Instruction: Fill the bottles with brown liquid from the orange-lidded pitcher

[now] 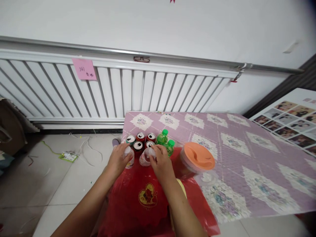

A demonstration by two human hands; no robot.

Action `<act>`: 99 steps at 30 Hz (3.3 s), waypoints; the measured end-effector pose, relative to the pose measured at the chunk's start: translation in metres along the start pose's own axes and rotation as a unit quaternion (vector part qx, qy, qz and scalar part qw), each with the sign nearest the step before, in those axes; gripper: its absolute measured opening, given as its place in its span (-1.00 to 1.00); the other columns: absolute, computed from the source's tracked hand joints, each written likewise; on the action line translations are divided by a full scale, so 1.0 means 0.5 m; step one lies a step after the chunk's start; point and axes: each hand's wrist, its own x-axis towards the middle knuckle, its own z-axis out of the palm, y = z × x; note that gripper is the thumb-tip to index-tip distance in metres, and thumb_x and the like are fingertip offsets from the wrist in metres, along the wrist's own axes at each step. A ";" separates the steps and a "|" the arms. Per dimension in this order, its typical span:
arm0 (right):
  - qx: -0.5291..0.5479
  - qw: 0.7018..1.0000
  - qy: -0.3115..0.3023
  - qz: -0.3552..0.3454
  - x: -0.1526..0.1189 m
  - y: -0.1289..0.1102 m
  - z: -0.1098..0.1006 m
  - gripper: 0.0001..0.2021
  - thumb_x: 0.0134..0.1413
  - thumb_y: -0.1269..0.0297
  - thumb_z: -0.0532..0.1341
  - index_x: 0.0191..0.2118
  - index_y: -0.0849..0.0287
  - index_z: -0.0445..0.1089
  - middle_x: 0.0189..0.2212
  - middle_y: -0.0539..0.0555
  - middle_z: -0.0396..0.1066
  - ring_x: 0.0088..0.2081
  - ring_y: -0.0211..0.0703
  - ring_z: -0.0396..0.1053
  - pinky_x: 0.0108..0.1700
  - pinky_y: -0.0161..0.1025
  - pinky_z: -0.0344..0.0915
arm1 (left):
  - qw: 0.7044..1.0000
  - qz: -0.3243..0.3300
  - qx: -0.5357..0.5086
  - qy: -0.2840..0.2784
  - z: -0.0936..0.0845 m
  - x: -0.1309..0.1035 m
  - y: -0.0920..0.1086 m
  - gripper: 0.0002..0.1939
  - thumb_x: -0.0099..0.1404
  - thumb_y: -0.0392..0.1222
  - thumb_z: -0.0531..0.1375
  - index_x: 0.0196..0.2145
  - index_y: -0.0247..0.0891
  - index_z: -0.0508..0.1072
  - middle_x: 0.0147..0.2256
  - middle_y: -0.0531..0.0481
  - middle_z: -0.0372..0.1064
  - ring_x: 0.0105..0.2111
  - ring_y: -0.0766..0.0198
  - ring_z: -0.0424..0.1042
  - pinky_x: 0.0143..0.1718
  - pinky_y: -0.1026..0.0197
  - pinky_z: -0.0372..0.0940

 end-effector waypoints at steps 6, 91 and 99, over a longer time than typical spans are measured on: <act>-0.004 0.999 -0.053 0.000 0.011 0.014 0.056 -0.57 0.13 0.44 0.13 0.13 0.15 0.35 0.07 0.25 0.29 0.03 -0.02 0.40 0.01 -0.10 0.41 | 1.000 -0.006 -0.002 0.002 0.017 0.004 -0.011 -0.63 0.24 -0.22 0.19 0.02 -0.23 0.40 -0.04 -0.17 0.45 0.02 0.01 0.42 0.05 -0.09 0.32; 0.210 0.854 0.359 0.312 -0.281 0.139 -0.157 -0.59 0.06 0.02 0.25 -0.04 0.14 0.32 -0.08 0.16 0.42 -0.04 -0.04 0.39 0.06 -0.03 0.28 | 0.996 0.037 -0.030 -0.080 -0.007 -0.100 0.142 -0.41 0.29 -0.20 0.12 0.26 -0.20 0.10 0.25 -0.23 0.11 0.28 -0.03 0.12 0.27 -0.16 0.11; 0.230 0.916 0.155 0.288 -0.396 0.078 -0.081 -0.69 0.00 0.04 0.29 -0.18 0.13 0.46 -0.19 0.17 0.52 -0.16 0.00 0.48 -0.10 -0.09 0.41 | 0.964 0.097 0.094 -0.231 0.044 0.049 0.149 -0.38 0.24 -0.41 0.10 0.25 -0.31 0.11 0.21 -0.34 0.13 0.21 -0.08 0.21 0.20 -0.09 0.16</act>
